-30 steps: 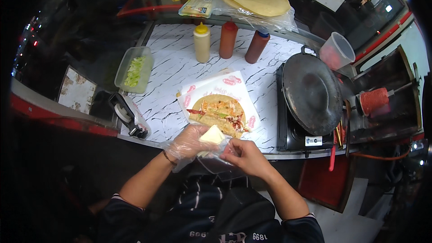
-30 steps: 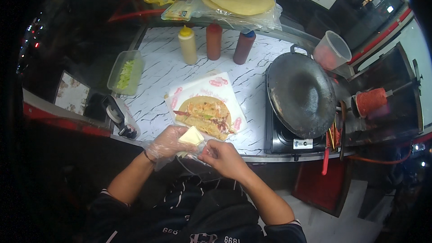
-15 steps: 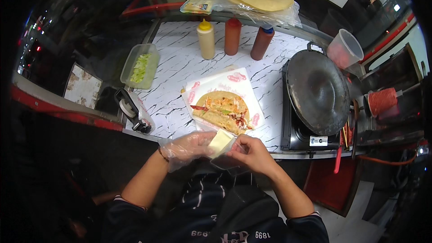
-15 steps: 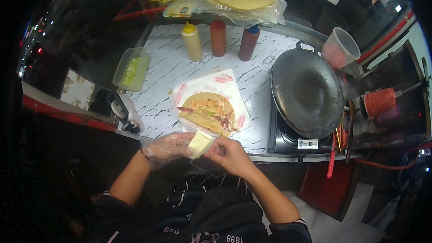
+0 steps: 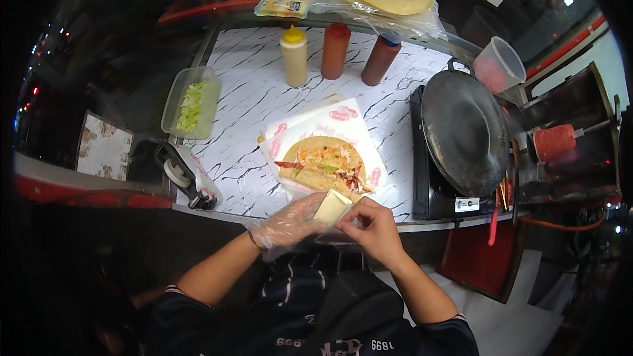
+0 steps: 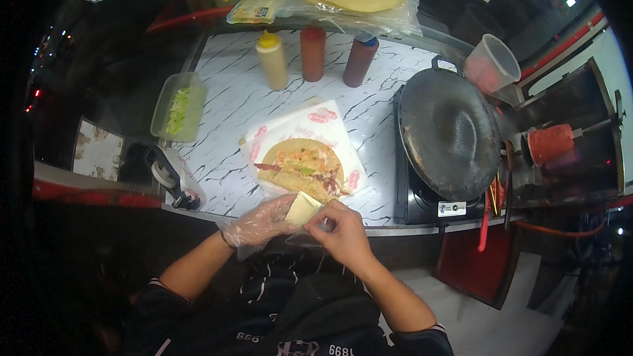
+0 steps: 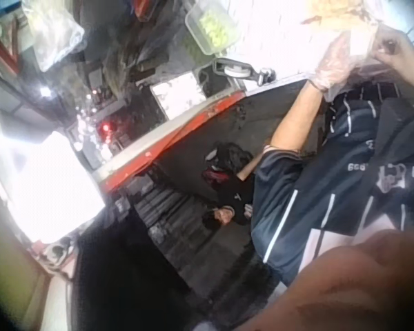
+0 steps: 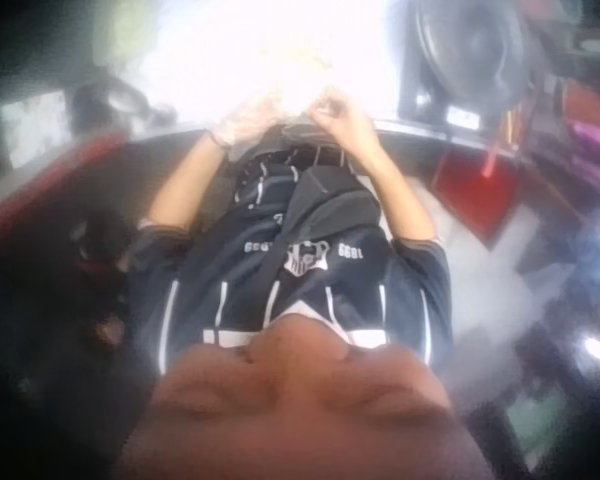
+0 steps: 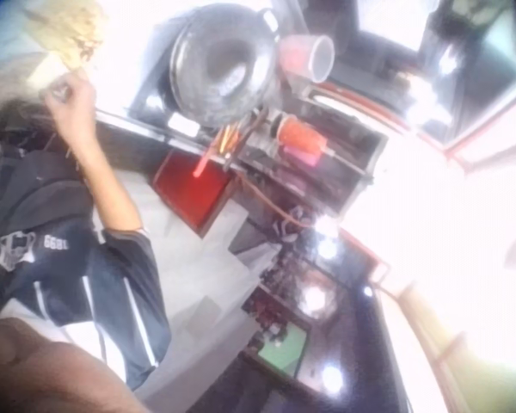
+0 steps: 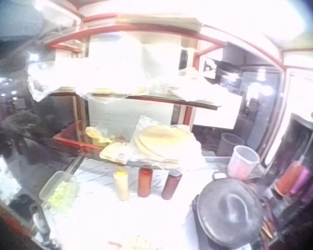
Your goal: The person cooks sliced meat on a flat griddle, then places it onto a tortilla with shredded lettuce. They add sauces from squeeze bottles, place cheese slices on top, and wrap the taco in paper. The finished item is handed to a customer on a scooter, and the person receives cash payment.
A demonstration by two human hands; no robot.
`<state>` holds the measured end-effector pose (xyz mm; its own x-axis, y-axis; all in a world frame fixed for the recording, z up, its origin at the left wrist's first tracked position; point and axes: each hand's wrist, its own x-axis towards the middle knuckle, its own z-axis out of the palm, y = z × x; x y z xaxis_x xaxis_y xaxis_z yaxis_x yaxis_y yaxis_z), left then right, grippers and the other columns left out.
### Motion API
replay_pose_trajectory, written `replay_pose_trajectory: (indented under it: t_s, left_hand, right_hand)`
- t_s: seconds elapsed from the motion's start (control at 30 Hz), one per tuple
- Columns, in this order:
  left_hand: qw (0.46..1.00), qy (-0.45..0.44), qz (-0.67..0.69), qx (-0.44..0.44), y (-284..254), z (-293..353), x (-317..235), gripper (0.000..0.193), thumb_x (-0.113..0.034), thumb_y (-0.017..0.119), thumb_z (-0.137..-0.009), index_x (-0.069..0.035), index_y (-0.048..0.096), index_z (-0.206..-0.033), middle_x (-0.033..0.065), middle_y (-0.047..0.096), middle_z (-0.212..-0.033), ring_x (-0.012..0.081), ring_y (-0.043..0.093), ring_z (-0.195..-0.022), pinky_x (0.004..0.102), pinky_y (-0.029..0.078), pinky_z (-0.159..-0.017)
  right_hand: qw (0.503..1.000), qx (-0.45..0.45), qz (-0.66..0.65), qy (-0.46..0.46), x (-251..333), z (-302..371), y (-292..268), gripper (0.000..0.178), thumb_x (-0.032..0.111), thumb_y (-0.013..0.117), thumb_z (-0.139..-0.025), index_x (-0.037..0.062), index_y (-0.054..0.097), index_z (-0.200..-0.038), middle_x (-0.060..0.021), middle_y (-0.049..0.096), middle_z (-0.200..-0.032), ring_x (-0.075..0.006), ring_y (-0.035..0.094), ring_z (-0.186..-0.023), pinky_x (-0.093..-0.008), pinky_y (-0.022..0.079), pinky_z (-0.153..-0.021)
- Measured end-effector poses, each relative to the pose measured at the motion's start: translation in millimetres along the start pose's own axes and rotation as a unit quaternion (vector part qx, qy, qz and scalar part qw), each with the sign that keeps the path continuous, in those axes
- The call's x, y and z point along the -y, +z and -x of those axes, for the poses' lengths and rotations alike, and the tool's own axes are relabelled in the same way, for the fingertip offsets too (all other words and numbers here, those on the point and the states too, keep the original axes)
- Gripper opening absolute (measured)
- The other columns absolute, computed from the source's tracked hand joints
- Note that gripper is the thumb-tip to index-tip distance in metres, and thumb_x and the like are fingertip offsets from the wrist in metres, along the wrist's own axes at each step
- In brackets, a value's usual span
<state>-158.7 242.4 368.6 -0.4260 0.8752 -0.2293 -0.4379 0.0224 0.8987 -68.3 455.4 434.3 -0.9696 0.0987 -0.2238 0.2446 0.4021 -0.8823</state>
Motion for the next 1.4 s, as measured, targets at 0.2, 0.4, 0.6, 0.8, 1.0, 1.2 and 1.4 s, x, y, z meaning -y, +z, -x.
replay_pose_trajectory:
  t_s: [0.2,0.4,0.6,0.8,1.0,1.2,1.4]
  left_hand:
    - [1.000,0.026,-0.013,-0.008,2,-6,7,0.073,-0.013,0.065,-0.102,0.002,0.025,-0.161,0.0141,0.047,-0.154,0.0184,0.046,-0.138,0.0330,0.039,-0.115]
    - [0.995,-0.018,0.066,-0.070,8,-8,10,0.069,-0.019,0.064,-0.104,0.002,0.029,-0.160,0.0134,0.052,-0.149,0.0177,0.050,-0.133,0.0320,0.043,-0.111]
    - [0.990,-0.059,0.026,-0.128,-1,-3,21,0.050,-0.020,0.062,-0.105,0.006,0.050,-0.145,0.0099,0.069,-0.125,0.0128,0.062,-0.111,0.0284,0.049,-0.099]
    - [0.937,0.023,0.125,-0.327,-12,3,11,0.044,-0.011,0.058,-0.104,0.005,0.050,-0.145,0.0099,0.065,-0.130,0.0151,0.061,-0.117,0.0299,0.049,-0.101]
    - [0.659,0.148,-0.694,-0.248,-17,-35,-20,0.067,-0.024,0.063,-0.100,0.005,0.036,-0.155,0.0284,0.041,-0.157,0.0407,0.039,-0.148,0.0494,0.028,-0.123]
    - [0.896,0.059,-0.423,-0.121,31,-9,-56,0.065,-0.025,0.062,-0.103,0.007,0.038,-0.154,0.0288,0.047,-0.153,0.0361,0.044,-0.145,0.0470,0.034,-0.121]
    - [0.968,-0.127,0.173,-0.133,82,-5,-2,0.037,-0.010,0.064,-0.102,0.005,0.057,-0.134,0.0142,0.068,-0.124,0.0173,0.067,-0.111,0.0294,0.056,-0.093]
  right_hand:
    - [0.998,-0.055,0.015,-0.024,2,-1,11,0.013,0.008,0.082,-0.081,0.0020,0.073,-0.088,-0.0119,0.071,-0.099,-0.0213,0.064,-0.069,-0.0335,0.051,-0.065]
    - [0.994,0.029,-0.100,-0.028,-3,-2,9,0.010,0.005,0.072,-0.089,0.0005,0.063,-0.088,-0.0084,0.069,-0.108,-0.0155,0.065,-0.088,-0.0308,0.052,-0.074]
    - [0.930,0.227,-0.274,0.092,-14,1,-7,0.009,0.000,0.063,-0.094,0.0056,0.056,-0.096,-0.0038,0.061,-0.108,-0.0134,0.061,-0.109,-0.0298,0.050,-0.096]
    - [0.917,0.166,-0.360,0.036,-15,14,-16,0.012,-0.004,0.061,-0.094,0.0051,0.054,-0.093,-0.0050,0.051,-0.118,-0.0148,0.056,-0.115,-0.0367,0.053,-0.106]
    - [0.934,0.125,-0.334,0.016,-35,23,-32,0.013,-0.002,0.065,-0.095,0.0050,0.055,-0.093,-0.0046,0.057,-0.111,-0.0146,0.058,-0.106,-0.0327,0.051,-0.103]
    - [0.962,0.101,-0.251,-0.021,-37,30,-36,0.007,0.003,0.068,-0.095,0.0015,0.066,-0.101,-0.0058,0.062,-0.096,-0.0128,0.060,-0.094,-0.0286,0.049,-0.089]
    - [0.978,0.198,-0.045,0.042,-13,41,-60,0.044,0.007,0.066,-0.093,0.0012,0.064,-0.137,-0.0124,0.065,-0.075,-0.0135,0.060,-0.066,-0.0310,0.051,-0.066]
